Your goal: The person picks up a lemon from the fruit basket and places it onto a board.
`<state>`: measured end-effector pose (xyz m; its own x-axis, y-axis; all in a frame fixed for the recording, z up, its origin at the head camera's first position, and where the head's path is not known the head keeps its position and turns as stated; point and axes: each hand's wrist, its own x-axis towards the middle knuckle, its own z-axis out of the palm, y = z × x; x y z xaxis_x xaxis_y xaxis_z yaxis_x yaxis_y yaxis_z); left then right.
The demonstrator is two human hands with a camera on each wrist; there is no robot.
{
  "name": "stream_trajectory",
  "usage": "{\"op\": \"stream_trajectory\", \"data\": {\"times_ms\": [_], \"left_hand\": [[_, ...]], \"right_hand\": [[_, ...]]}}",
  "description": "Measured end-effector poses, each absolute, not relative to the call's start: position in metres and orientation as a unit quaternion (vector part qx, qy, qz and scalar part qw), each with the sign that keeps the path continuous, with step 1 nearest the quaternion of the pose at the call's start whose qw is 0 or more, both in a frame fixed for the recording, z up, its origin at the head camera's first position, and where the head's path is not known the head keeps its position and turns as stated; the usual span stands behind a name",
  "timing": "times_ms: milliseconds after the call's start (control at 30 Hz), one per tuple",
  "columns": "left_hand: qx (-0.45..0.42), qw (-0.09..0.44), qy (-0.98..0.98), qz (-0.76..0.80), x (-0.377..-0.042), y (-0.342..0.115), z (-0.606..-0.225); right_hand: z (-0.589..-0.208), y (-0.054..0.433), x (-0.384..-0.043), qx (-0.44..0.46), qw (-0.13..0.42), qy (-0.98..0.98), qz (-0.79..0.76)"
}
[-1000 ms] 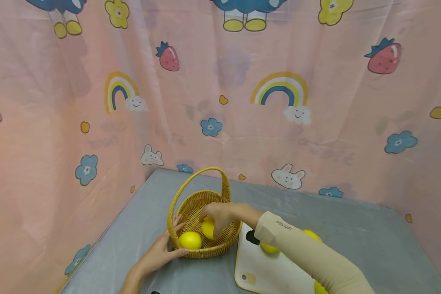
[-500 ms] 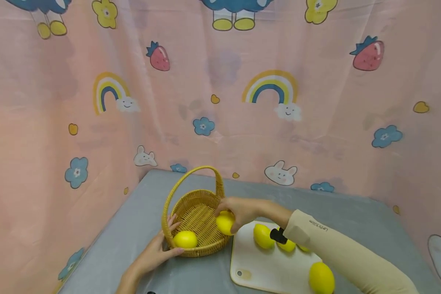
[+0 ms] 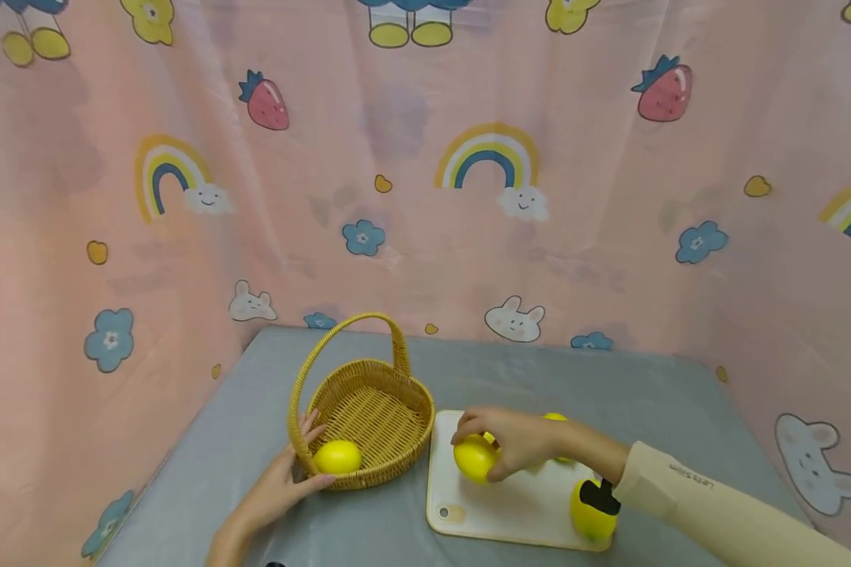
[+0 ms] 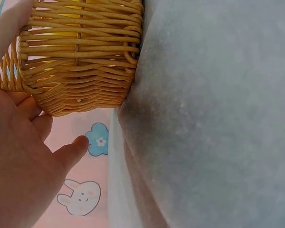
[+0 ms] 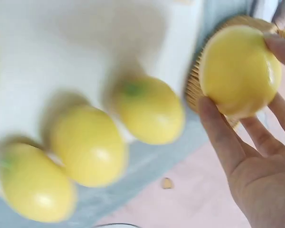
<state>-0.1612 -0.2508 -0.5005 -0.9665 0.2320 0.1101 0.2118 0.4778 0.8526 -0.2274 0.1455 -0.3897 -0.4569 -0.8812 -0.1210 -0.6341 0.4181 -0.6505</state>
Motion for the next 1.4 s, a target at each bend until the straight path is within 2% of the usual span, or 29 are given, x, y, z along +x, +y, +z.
{"op": "stream_trajectory", "data": {"times_ms": [367,1000,1400], "left_hand": [[0.12,0.004,0.858,0.499,-0.156,-0.262,-0.498],[0.128,0.011,0.861,0.492,-0.157,-0.257,-0.495],[0.134,0.021,0.862,0.488,-0.158,-0.249,-0.493]], "right_hand": [[-0.423,0.185,-0.191,-0.385,0.201,0.829,-0.353],[-0.445,0.198,-0.182,-0.398,0.125,0.884,-0.212],[-0.445,0.209,-0.175,-0.369,0.119,0.902,-0.187]]}}
